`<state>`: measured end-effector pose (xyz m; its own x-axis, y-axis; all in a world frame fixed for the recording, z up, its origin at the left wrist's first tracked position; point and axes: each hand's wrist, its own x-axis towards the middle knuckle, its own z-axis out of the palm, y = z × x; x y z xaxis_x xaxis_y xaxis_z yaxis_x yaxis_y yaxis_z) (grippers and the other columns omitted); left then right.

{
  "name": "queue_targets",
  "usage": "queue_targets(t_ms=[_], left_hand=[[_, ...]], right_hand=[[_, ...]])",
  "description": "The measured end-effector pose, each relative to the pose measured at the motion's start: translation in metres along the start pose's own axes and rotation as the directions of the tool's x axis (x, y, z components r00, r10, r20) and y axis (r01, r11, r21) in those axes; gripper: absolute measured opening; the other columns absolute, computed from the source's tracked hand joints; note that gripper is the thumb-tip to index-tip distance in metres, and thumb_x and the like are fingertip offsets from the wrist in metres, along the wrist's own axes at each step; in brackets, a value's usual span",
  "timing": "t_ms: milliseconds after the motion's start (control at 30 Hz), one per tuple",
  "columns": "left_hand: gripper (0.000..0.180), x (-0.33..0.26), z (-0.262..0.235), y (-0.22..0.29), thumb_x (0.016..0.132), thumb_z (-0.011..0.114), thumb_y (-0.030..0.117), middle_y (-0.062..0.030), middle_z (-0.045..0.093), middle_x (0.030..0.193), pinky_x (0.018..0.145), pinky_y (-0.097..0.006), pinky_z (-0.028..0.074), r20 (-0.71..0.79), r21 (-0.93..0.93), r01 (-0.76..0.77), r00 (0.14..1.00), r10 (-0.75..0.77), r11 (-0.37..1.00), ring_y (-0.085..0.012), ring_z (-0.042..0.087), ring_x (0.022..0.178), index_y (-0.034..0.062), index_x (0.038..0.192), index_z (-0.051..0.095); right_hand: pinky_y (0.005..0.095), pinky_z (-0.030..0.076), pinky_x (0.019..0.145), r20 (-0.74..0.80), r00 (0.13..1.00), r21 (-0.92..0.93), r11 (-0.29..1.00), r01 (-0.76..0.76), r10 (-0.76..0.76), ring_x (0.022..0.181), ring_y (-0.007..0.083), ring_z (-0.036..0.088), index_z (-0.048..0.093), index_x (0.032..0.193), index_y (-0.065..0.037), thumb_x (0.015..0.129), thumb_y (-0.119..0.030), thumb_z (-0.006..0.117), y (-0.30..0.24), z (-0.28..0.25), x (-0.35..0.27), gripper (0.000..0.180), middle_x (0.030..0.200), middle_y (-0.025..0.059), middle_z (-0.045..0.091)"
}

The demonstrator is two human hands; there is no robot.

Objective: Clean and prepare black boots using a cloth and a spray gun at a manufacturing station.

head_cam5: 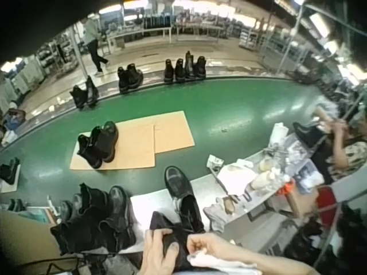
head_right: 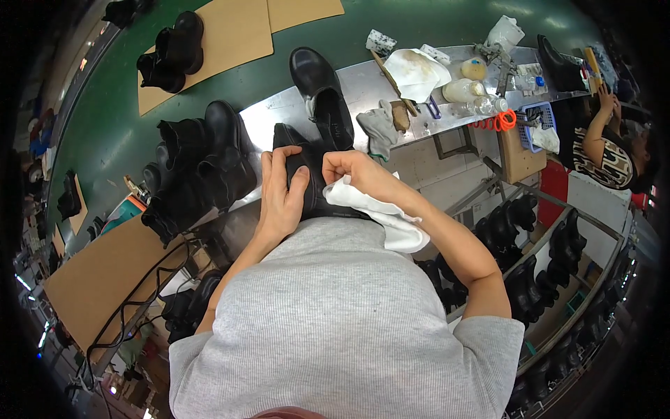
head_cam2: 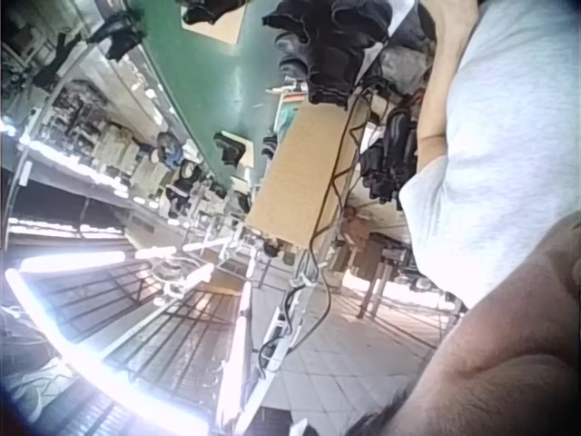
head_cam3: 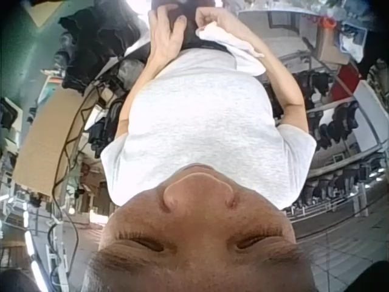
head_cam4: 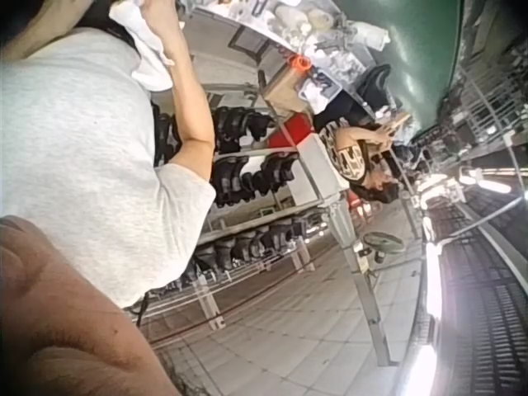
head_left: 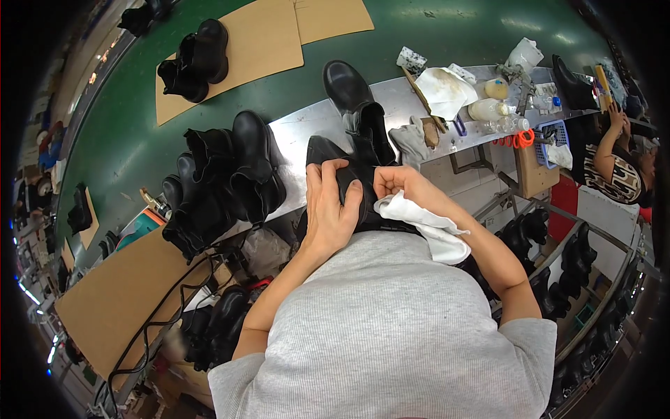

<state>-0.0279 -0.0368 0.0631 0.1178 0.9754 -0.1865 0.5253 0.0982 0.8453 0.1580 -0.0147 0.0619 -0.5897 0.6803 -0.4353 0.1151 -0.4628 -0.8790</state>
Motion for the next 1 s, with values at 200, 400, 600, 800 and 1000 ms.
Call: queue_targets(t_ms=[200, 400, 600, 800, 1000], left_hand=[[0.037, 0.0, -0.001, 0.0, 0.085, 0.048, 0.022, -0.0174, 0.043, 0.101, 0.089, -0.037, 0.038, 0.001, 0.013, 0.009, 1.0, -0.009, 1.0, -0.0307, 0.047, 0.096, -0.0005, 0.114, 0.049], [0.038, 0.002, -0.003, 0.0, 0.085, 0.05, 0.022, -0.0193, 0.042, 0.101, 0.087, -0.039, 0.038, 0.001, -0.007, 0.004, 1.0, -0.004, 1.0, -0.0324, 0.046, 0.096, -0.0024, 0.113, 0.048], [0.038, 0.001, 0.0, 0.003, 0.084, 0.051, 0.022, -0.0211, 0.043, 0.099, 0.085, -0.04, 0.038, -0.003, -0.026, -0.004, 1.0, 0.004, 1.0, -0.0343, 0.045, 0.094, -0.0045, 0.112, 0.047], [0.036, -0.001, -0.001, -0.006, 0.086, 0.051, 0.021, -0.0182, 0.043, 0.103, 0.09, -0.036, 0.036, -0.057, -0.088, -0.043, 0.998, 0.038, 0.995, -0.0311, 0.045, 0.099, -0.0008, 0.114, 0.049], [0.038, -0.009, -0.039, -0.018, 0.084, 0.047, 0.028, -0.0108, 0.058, 0.102, 0.087, -0.029, 0.043, 0.07, -0.829, 0.26, 0.927, -0.369, 0.495, -0.0195, 0.056, 0.094, 0.0021, 0.11, 0.056]], right_hand=[[0.0183, 0.033, 0.054, -0.033, 0.999, -0.007, 1.0, -0.013, 0.013, 0.062, 0.0013, 0.043, 0.05, 0.075, -0.006, 0.074, -0.004, 0.065, -0.001, 0.001, 0.0, 0.015, 0.066, -0.0053, 0.048], [0.0183, 0.035, 0.055, -0.061, 0.998, -0.065, 0.998, -0.02, 0.016, 0.063, 0.0013, 0.044, 0.051, 0.076, -0.006, 0.075, -0.006, 0.062, -0.008, 0.002, 0.001, 0.011, 0.067, -0.0053, 0.05], [0.0182, 0.032, 0.053, -0.086, 0.996, 0.011, 0.999, -0.038, 0.039, 0.064, 0.0008, 0.043, 0.052, 0.077, -0.008, 0.079, -0.019, 0.062, -0.003, -0.005, 0.009, 0.015, 0.068, -0.0073, 0.047], [0.0216, 0.039, 0.056, -0.396, 0.917, 0.073, 0.994, 0.086, -0.05, 0.065, 0.0056, 0.05, 0.06, 0.09, -0.004, 0.079, -0.009, 0.055, -0.023, -0.009, -0.012, 0.013, 0.071, -0.0007, 0.054], [0.0193, 0.04, 0.055, -0.757, 0.645, 0.285, 0.834, 0.472, -0.106, 0.064, 0.0062, 0.049, 0.059, 0.102, -0.001, 0.083, -0.014, 0.055, 0.028, -0.093, -0.103, 0.024, 0.077, 0.0005, 0.055]])
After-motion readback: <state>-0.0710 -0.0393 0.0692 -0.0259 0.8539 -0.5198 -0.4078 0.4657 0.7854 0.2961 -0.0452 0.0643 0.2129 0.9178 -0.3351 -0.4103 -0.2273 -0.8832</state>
